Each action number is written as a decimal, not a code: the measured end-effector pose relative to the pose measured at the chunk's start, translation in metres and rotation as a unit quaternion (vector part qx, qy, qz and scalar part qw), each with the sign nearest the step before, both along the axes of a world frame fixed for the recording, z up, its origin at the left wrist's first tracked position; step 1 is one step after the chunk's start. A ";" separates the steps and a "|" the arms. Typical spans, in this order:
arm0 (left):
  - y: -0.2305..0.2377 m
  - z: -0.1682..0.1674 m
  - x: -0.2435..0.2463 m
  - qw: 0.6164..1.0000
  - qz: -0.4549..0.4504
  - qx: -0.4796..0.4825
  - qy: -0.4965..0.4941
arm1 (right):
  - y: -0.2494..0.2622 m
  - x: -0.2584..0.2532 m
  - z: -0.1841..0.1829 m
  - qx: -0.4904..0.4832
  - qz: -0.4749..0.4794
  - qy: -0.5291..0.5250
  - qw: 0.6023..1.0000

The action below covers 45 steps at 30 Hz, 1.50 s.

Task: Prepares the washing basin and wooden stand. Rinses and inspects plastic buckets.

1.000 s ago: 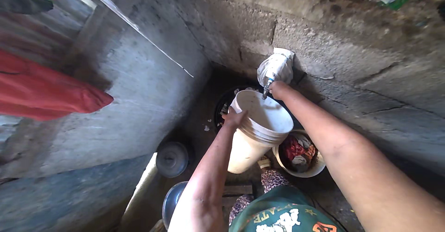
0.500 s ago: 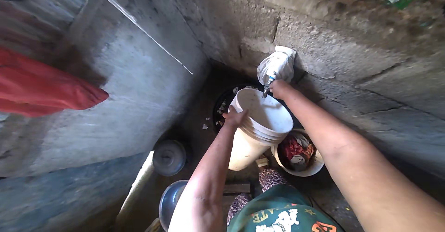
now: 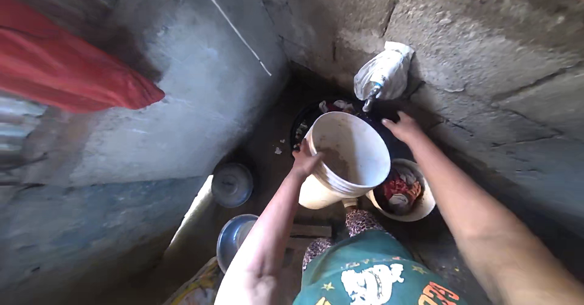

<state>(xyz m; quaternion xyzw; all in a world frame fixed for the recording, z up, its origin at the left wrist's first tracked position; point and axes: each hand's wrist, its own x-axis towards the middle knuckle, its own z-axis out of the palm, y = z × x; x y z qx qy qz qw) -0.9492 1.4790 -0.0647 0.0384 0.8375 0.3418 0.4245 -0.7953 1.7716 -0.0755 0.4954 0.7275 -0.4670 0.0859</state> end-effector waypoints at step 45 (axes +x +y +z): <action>-0.427 0.024 0.241 0.991 0.083 0.022 0.104 | -0.589 0.239 0.044 -0.140 0.486 0.093 0.858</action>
